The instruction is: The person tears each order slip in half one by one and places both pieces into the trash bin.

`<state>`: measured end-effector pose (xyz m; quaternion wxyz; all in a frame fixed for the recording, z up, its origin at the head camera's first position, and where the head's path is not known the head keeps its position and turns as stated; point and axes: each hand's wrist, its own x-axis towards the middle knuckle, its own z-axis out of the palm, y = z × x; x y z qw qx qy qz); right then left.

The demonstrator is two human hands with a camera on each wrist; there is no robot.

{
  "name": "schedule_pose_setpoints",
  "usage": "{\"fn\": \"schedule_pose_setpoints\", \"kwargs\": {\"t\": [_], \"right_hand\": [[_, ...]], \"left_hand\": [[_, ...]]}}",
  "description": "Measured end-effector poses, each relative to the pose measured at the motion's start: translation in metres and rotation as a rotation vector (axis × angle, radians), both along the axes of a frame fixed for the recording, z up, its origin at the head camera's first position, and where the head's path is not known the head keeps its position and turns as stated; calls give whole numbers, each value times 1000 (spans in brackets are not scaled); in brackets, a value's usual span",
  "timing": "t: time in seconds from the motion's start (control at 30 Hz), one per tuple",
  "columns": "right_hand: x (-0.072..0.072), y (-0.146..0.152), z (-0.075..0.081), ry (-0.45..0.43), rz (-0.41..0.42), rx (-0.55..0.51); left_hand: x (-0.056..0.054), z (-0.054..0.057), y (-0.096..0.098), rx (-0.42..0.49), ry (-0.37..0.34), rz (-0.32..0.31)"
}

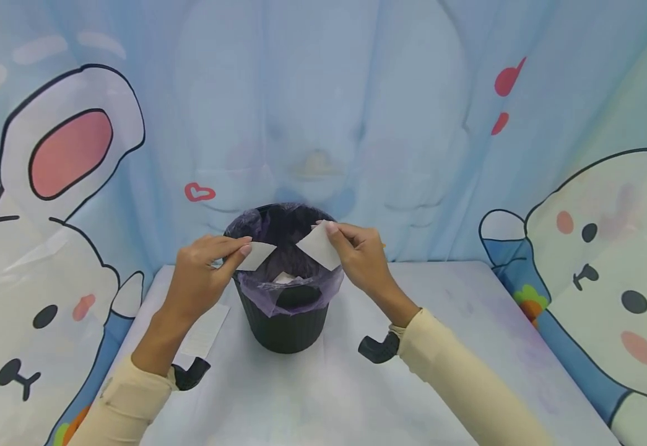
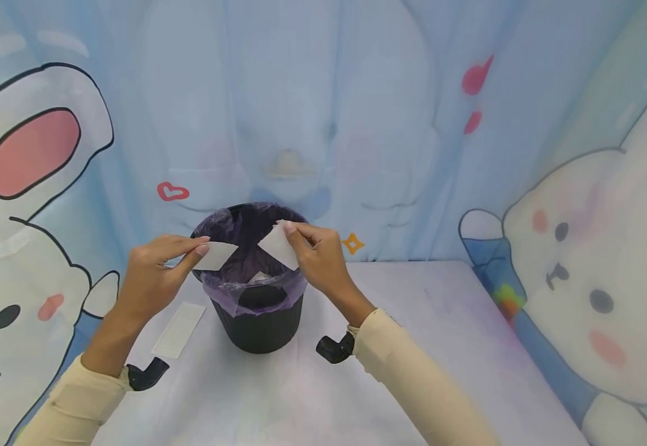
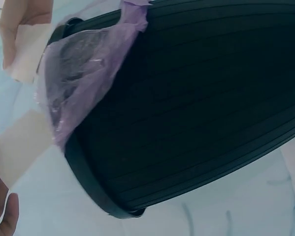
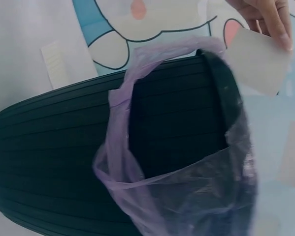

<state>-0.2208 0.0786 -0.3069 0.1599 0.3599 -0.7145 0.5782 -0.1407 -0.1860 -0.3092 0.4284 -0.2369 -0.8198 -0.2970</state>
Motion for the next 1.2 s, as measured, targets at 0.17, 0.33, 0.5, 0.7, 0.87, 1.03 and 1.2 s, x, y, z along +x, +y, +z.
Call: {"fn": "schedule_pose_setpoints", "kwargs": {"t": [0.17,0.33,0.5,0.7,0.87,1.03,1.2], "right_hand": [[-9,-8,-10,-45,-22,22],[-13,-17,-19,-48,-103,71],[-17,-20,-20,-24,-121,25],[-21,-21,-20,-3,-138,28],[-19,-21,-24,-97,-125,90],[-16,-18,-24,-151,-123,126],[-16,-12,-21,-155,-121,125]], "left_hand": [[-8,-5,0,40,-29,-18],[-13,-11,2,48,-71,-8],[-15,-14,3,53,-90,-4],[-16,-13,4,51,-83,-3],[-16,-15,5,44,-108,-17],[-15,-16,7,28,-164,-10],[-15,-16,6,12,-199,5]]}}
